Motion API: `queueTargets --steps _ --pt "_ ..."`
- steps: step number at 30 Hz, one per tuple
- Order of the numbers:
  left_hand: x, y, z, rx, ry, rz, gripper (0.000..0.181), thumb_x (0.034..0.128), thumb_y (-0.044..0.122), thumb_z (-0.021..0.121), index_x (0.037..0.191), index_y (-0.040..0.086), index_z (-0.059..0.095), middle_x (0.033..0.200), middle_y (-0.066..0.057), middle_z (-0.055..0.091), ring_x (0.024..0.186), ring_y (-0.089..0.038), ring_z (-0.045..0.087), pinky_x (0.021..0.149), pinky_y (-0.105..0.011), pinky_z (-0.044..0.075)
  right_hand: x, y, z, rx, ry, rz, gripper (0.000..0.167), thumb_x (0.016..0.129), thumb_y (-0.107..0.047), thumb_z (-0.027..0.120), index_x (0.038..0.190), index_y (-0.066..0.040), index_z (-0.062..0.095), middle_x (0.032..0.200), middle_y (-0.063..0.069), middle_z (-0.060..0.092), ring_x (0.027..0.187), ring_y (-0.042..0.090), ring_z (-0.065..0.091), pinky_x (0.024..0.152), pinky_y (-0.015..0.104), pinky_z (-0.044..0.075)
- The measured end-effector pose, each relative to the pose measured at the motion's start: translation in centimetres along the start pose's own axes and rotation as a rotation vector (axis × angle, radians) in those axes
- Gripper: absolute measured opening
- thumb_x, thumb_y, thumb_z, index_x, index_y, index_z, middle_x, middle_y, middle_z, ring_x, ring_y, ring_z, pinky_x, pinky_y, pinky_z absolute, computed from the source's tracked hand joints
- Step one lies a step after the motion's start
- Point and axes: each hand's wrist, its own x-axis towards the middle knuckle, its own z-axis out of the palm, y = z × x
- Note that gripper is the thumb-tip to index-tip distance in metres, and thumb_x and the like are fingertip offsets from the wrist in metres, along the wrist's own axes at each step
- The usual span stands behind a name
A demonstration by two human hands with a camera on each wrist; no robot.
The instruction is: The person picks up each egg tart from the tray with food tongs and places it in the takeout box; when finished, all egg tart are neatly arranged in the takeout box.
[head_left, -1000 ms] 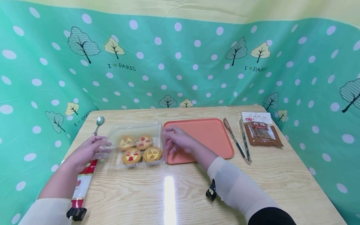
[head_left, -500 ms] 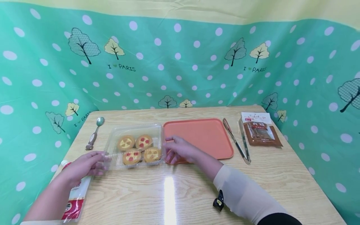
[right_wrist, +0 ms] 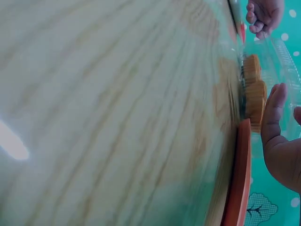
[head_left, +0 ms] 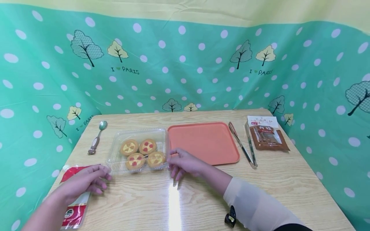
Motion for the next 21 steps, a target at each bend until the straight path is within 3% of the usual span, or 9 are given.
queueTargets --steps 13,21 --pt "0.2 -0.1 0.4 -0.153 -0.025 0.011 0.027 0.1029 0.028 0.051 0.114 0.003 0.052 0.110 -0.011 0.065 0.083 -0.018 0.069 0.078 -0.037 0.060 -0.1 0.9 0.8 0.097 -0.006 -0.004 0.033 0.095 -0.017 0.062 0.120 -0.005 0.044 0.089 0.018 0.067 0.063 0.021 0.068 0.054 0.030 0.058" --pt "0.6 -0.1 0.4 -0.194 -0.042 0.031 0.019 0.1037 0.022 0.049 0.107 0.005 0.053 0.103 -0.007 0.067 0.083 -0.015 0.071 0.079 -0.033 0.060 0.1 1.2 0.9 0.142 -0.037 -0.001 0.023 0.096 -0.017 0.060 0.110 -0.005 0.046 0.084 0.013 0.067 0.062 0.018 0.068 0.053 0.027 0.057"
